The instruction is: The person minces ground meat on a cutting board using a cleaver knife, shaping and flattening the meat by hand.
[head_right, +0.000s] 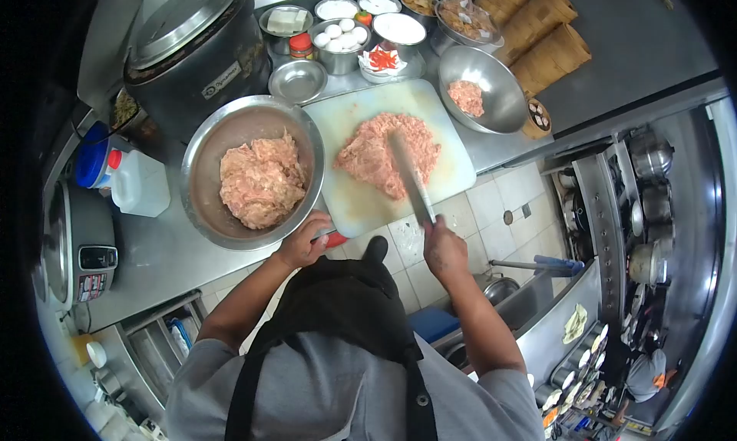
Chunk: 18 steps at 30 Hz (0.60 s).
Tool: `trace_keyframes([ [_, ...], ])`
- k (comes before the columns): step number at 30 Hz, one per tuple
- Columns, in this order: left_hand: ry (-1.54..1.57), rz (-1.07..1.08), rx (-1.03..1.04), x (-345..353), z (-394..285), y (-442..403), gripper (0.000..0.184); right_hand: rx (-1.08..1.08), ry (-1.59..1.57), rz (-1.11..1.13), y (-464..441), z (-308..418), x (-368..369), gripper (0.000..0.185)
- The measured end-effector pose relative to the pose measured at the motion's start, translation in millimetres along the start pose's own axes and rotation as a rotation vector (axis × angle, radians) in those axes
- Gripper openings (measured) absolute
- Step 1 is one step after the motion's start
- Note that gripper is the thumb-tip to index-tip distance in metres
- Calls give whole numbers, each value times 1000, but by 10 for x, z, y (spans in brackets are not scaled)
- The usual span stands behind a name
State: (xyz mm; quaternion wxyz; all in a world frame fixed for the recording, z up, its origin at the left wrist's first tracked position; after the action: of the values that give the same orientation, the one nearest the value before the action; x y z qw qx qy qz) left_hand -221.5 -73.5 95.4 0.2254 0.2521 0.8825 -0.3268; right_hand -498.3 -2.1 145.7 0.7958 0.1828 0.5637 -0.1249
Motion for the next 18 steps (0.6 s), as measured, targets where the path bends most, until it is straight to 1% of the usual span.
trace_keyframes([
  [3,4,-35,32,24,-2,67,25,-93,58,132,-14,92,-225,29],
  [4,4,-32,16,37,8,74,24,-61,35,148,-6,258,-469,26],
  [5,13,-24,0,51,10,96,24,-33,26,75,18,473,-739,24],
  [7,20,-35,-28,60,46,66,24,8,-177,-96,6,585,-1001,22],
  [8,33,-40,-35,58,52,66,23,-33,-287,-252,10,613,-1004,24],
  [9,45,-45,-42,56,55,65,23,-36,-320,-346,-25,516,-817,25],
  [11,71,-68,-57,47,66,65,23,18,-72,-138,-157,281,-182,27],
  [13,93,-104,-82,35,75,111,23,-85,64,209,-214,253,191,29],
  [14,74,-88,-95,30,83,131,23,-47,54,223,-262,119,132,31],
  [15,50,-90,-111,27,111,113,23,-147,5,173,-304,256,-152,27],
  [17,22,-55,-151,30,64,228,24,-117,-38,114,-284,582,-688,24],
  [18,6,-55,-157,-7,50,209,24,-144,-67,44,-320,678,-862,21],
])
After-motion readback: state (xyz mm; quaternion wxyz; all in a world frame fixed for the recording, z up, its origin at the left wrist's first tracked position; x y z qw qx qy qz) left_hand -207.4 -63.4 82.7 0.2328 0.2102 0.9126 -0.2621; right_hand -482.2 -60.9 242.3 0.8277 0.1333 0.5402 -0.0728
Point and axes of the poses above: each hand's wrist, its own y-axis away from the middle knuckle, its own x-axis out of the palm, z = x × y, the point moved 10 cm from there along -y, towards the middle knuckle, and after that the axes turned 4 degrees about -y, right-handed, at the moved point
